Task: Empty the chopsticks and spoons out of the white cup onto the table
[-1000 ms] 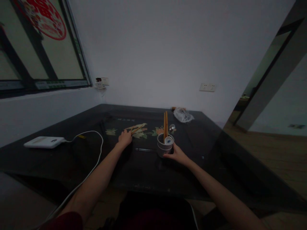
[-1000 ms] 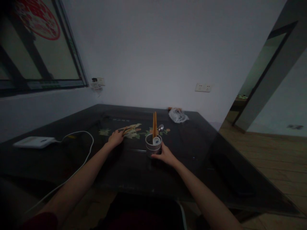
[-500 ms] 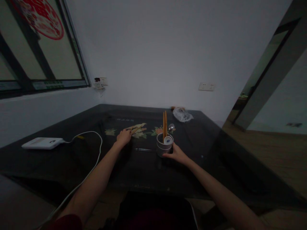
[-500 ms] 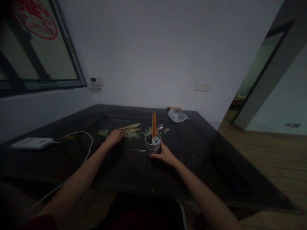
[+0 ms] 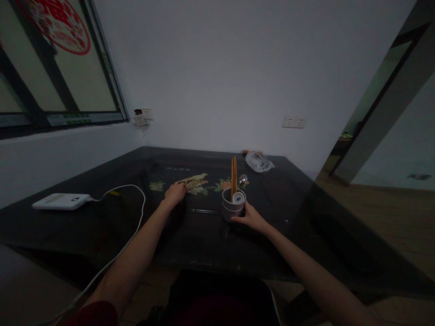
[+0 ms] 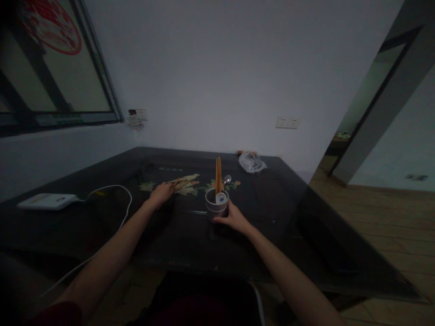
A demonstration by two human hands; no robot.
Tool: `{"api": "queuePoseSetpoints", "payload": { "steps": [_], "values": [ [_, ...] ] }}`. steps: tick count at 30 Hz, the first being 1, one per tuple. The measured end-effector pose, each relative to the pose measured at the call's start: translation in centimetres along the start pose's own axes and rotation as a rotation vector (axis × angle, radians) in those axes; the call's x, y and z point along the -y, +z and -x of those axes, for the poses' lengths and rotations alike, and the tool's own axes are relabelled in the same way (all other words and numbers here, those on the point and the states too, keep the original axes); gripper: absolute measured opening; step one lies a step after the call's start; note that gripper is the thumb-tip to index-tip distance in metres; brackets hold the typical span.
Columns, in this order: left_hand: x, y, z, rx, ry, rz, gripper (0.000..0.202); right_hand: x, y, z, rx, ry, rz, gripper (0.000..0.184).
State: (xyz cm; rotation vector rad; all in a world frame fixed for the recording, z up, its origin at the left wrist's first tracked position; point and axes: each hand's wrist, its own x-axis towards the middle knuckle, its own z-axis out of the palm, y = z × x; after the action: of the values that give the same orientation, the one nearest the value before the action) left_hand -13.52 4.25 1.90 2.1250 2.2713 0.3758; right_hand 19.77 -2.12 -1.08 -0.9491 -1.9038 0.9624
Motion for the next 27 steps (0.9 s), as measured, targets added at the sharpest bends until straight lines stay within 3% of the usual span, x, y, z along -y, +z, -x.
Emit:
{"api": "queuePoseSetpoints", "payload": {
  "steps": [12,21,27],
  "values": [
    [0.7,0.1,-0.7,0.028,-0.021,-0.035,0.041,-0.2,-0.1,0.0,-0.008,0.006,0.027,0.085],
    [2.5,-0.8,-1.5,0.013,-0.064,0.027,0.040,-0.2,-0.1,0.0,0.005,0.002,0.014,0.087],
    [1.9,-1.4,-1.1,-0.023,-0.053,0.061,0.036,0.4,0.0,0.1,-0.007,0.002,0.009,0.084]
  ]
}}
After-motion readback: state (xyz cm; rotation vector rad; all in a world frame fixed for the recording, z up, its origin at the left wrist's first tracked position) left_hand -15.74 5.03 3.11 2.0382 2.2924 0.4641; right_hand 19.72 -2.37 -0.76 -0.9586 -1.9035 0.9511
